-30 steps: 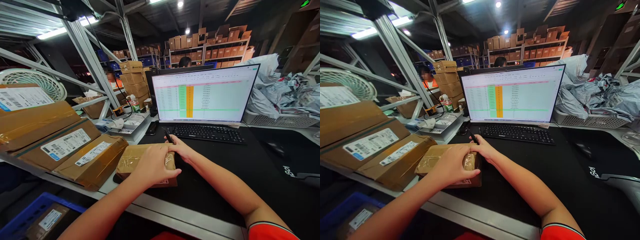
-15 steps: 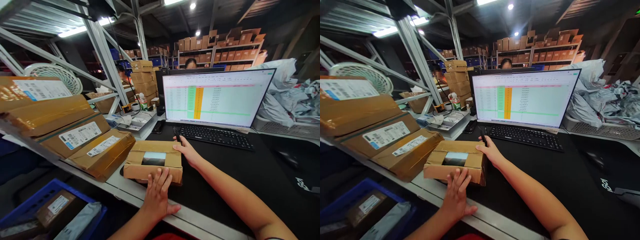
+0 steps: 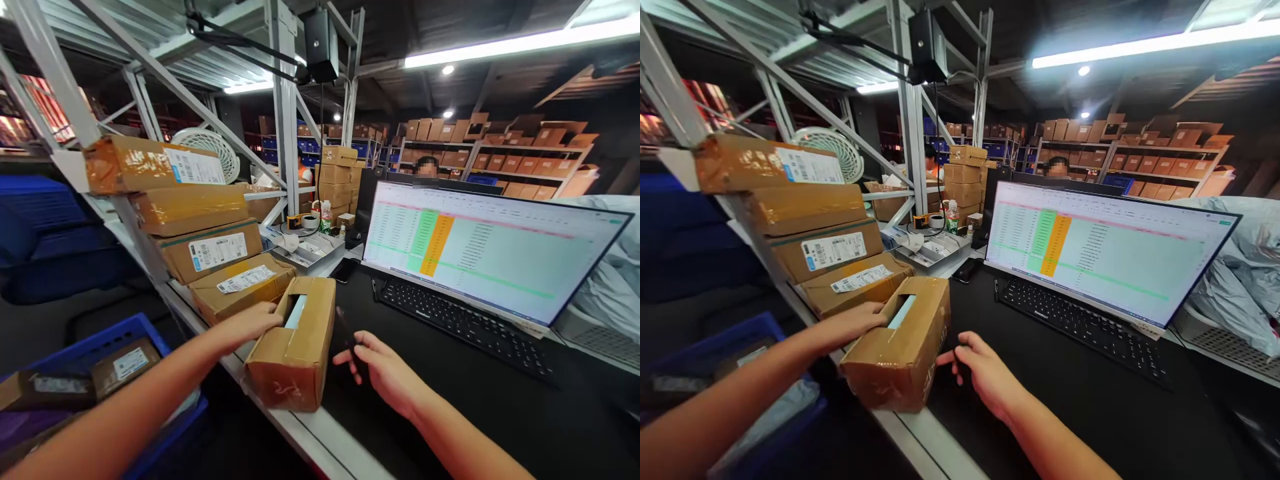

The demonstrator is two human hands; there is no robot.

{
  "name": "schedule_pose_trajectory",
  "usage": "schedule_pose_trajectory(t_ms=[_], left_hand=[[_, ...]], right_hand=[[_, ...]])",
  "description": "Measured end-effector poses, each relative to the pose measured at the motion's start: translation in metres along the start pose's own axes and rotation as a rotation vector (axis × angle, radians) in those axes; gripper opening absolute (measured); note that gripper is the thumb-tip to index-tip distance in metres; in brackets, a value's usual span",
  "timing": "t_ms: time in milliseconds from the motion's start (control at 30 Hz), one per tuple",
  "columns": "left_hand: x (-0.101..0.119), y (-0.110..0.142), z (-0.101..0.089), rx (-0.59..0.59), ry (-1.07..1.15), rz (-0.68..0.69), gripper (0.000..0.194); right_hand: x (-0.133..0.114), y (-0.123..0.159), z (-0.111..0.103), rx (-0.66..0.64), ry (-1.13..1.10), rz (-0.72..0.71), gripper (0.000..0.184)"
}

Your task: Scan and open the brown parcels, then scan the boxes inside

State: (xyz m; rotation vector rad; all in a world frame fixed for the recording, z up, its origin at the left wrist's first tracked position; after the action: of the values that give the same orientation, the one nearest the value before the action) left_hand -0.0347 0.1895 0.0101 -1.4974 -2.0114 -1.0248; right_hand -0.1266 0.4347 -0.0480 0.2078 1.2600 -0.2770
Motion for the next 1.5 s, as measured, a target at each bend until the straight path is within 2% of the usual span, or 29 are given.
schedule_pose_trajectory(t_ms=[100,167,267,333,400,467,500,567,633,700,800,933,1000,1100,1200,1300,1367,1433,1500], left_hand=[[0.018,-0.007,-0.018,-0.089,-0.118,0.055,0.034],[0.036,-0.016,-0.028,-0.143,-0.219,0.123,0.029],[0.062,-0.036,-0.031,-0.267,-0.357,0.218,0.025],[0.074,-0.052,-0.026,-0.365,-0.418,0.246,0.025],[0.082,-0.066,-0.017,-0.404,-0.461,0.256,0.026],[0.090,-0.070,-0.007,-0.355,-0.495,0.274,0.031],[0.093,-0.067,-0.003,-0.286,-0.518,0.286,0.036],[0.098,-0.051,0.007,-0.049,-0.614,0.302,0.044],[0.097,-0.025,0.021,0.246,-0.762,0.303,0.048],[0.087,-0.001,0.040,0.414,-0.881,0.322,0.058],[0.073,0.015,0.065,0.532,-0.994,0.395,0.071],[0.068,0.010,0.067,0.546,-0.981,0.393,0.063],[0.069,0.006,0.062,0.515,-0.947,0.384,0.058],[0.067,0.008,0.057,0.470,-0.902,0.440,0.052],[0.064,0.011,0.056,0.451,-0.863,0.508,0.047],[0.065,0.013,0.058,0.457,-0.827,0.557,0.040],[0.067,0.015,0.057,0.510,-0.816,0.549,0.038],[0.069,0.017,0.056,0.594,-0.833,0.516,0.042],[0.071,0.017,0.056,0.623,-0.859,0.492,0.044]], right_hand=[[-0.018,0.003,-0.031,0.230,0.090,-0.088,0.057],[-0.037,0.012,-0.052,0.314,0.235,-0.129,0.060],[-0.062,0.030,-0.074,0.310,0.533,-0.106,0.063],[-0.073,0.042,-0.084,0.300,0.719,-0.095,0.061],[-0.081,0.052,-0.090,0.312,0.870,-0.096,0.059],[-0.085,0.057,-0.092,0.306,1.008,-0.088,0.053],[-0.086,0.059,-0.090,0.269,1.072,-0.076,0.049],[-0.087,0.061,-0.085,0.146,1.167,-0.052,0.041],[-0.088,0.062,-0.081,0.016,1.221,-0.040,0.036],[-0.089,0.063,-0.080,-0.064,1.246,-0.034,0.033],[-0.089,0.060,-0.078,-0.179,1.252,-0.027,0.032],[-0.087,0.054,-0.071,-0.232,1.296,-0.087,0.036],[-0.087,0.051,-0.068,-0.201,1.353,-0.123,0.038],[-0.089,0.045,-0.071,-0.108,1.431,-0.169,0.042],[-0.089,0.039,-0.090,0.023,1.510,-0.158,0.045],[-0.083,0.038,-0.134,0.372,1.606,0.091,0.039],[-0.072,0.040,-0.161,0.532,1.600,0.292,0.033],[-0.055,0.039,-0.177,0.553,1.574,0.420,0.027],[-0.042,0.035,-0.183,0.555,1.574,0.476,0.021]])
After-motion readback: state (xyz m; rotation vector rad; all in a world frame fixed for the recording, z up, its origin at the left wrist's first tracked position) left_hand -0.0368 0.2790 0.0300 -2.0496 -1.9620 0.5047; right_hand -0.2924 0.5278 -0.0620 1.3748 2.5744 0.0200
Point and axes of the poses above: each hand's wrist, its own y-axis away from the middle knuckle, its own z-axis out of the palm, x = y × z, the point moved 5 cm from there along -y, towards the middle knuckle, and after that the axes turned 15 degrees about -x, right-handed, at the moved point
